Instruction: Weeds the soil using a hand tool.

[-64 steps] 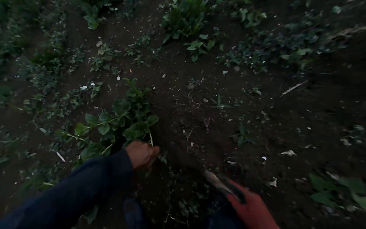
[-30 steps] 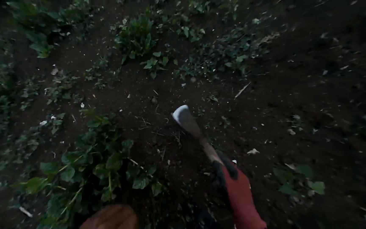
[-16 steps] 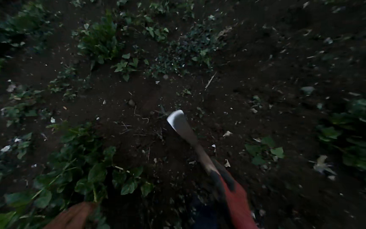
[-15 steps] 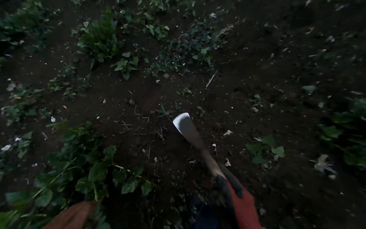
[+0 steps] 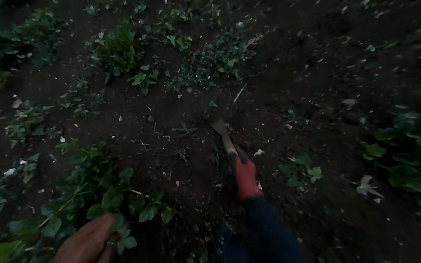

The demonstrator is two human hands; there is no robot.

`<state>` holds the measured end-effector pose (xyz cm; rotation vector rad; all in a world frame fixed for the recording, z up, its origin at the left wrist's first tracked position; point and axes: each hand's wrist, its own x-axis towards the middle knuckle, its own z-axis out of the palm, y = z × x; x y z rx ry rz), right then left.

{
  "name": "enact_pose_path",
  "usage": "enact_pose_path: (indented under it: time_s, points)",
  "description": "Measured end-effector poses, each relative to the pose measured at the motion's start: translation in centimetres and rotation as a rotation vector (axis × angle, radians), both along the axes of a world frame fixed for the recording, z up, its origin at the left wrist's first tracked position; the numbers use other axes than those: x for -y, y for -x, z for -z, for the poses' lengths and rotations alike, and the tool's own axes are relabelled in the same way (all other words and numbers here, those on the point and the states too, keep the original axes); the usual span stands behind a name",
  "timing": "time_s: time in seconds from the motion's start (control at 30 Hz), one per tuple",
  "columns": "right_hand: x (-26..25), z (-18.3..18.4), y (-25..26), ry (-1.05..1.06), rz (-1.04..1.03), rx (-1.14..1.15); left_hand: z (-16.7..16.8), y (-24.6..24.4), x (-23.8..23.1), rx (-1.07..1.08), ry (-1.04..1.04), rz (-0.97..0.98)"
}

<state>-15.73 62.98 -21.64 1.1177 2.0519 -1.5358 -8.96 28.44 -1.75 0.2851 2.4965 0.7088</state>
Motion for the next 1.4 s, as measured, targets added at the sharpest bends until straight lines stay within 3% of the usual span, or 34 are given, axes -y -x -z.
enact_pose_path:
  time_s: [0.07, 0.17, 0.3, 0.4, 0.47, 0.6, 0.67, 0.77, 0.87, 1.03, 1.2, 1.27, 1.33, 1.4]
  points:
    - [0.1, 1.3, 2.3, 0.014, -0.013, 0.001, 0.5, 0.5, -1.2, 0.013, -0.012, 0.061]
    - [-3.3, 0.1, 0.6, -0.008, -0.112, -0.023, 1.2, 0.8, -2.2, -0.014, -0.013, 0.119]
    - [-7.9, -5.7, -10.8, -0.133, -0.113, -0.030, 0.1, 1.2, -0.9, -0.105, -0.024, 0.086]
    - [-9.9, -10.1, -18.3, -0.046, 0.003, 0.096, -1.0, 1.3, -0.1, -0.135, -0.068, 0.062]
    - [-9.6, -10.3, -20.4, 0.033, 0.028, 0.132, -1.5, 1.2, 0.0, -0.146, -0.102, 0.064]
    - [-3.8, -3.6, -14.6, -0.014, -0.078, 0.110, -2.0, 0.5, -0.3, -0.215, -0.171, 0.096]
    - [-1.8, -1.9, -12.1, -0.041, -0.113, 0.067, -2.2, 0.2, 0.0, -0.227, -0.167, 0.113]
    - [-2.3, -5.2, -14.2, -0.068, -0.123, 0.067, -3.5, -0.4, 2.2, -0.208, -0.139, 0.064]
    - [-3.6, -6.2, -16.7, -0.078, 0.044, 0.045, -3.9, -1.4, 4.8, -0.239, -0.244, -0.015]
    - [-1.6, -1.0, -5.6, -0.070, 0.078, 0.018, -5.0, -1.1, 4.6, -0.279, -0.366, -0.021]
    - [-2.0, -7.2, -9.9, -0.129, -0.008, 0.015, -6.5, -0.1, 4.8, -0.442, -0.443, -0.057]
    - [0.0, -7.1, -10.2, -0.162, -0.109, 0.048, -6.8, 0.1, 4.5, -0.576, -0.414, -0.110]
    - [2.8, -6.5, -8.1, -0.254, -0.353, 0.110, -6.0, 1.1, 3.5, -0.723, -0.392, -0.183]
    - [5.3, -8.4, -6.2, -0.432, -0.603, 0.171, -4.4, 2.8, 2.7, -0.793, -0.397, -0.264]
